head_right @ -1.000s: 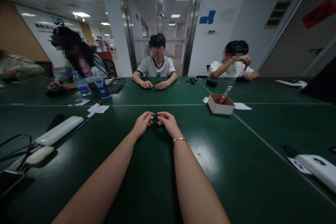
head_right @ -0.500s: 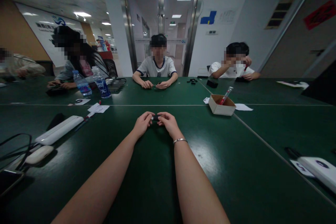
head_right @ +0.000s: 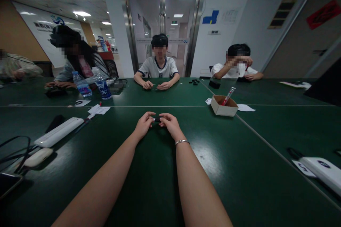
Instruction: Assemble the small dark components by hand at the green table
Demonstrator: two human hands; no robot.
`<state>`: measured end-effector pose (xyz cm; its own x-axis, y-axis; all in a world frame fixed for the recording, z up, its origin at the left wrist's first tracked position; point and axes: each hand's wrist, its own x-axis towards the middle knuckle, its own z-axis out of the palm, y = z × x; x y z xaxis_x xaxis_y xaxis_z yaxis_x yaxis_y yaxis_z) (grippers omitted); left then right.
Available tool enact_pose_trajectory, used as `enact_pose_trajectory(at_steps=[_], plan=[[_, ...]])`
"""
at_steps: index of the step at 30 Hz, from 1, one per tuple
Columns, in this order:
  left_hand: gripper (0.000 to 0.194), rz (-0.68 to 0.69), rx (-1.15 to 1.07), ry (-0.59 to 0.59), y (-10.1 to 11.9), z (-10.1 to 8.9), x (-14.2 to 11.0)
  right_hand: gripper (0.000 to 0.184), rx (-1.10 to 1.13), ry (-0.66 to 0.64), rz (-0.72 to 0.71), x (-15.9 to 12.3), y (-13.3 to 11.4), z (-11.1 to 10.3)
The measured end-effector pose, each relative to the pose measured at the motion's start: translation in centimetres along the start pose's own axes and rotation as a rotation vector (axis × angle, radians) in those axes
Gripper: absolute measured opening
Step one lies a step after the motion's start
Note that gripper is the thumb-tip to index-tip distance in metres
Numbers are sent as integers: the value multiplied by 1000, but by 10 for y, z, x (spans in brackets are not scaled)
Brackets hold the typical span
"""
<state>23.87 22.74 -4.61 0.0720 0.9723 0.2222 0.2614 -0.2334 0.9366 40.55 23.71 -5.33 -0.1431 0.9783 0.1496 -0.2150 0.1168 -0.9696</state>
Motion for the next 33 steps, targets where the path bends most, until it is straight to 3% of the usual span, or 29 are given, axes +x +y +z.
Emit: enact_pose_trajectory(at_steps=[17,21,25,29,33], plan=[[26,-20,-23,-6,0,1,1,35,-40,-8,-19,0,1,1],[21,9,10,48,-1,1,0,25,-279,-38,-19,0,6,5],[21,36,156,29,0,2,-1,17,-531,-1,-45,0,9,12],[23,29,227,54,-6,6,0,30,-320,136,0,2,8,24],[19,-23,207,12,-10,11,-4,19,-168,56,61,-2,3,34]])
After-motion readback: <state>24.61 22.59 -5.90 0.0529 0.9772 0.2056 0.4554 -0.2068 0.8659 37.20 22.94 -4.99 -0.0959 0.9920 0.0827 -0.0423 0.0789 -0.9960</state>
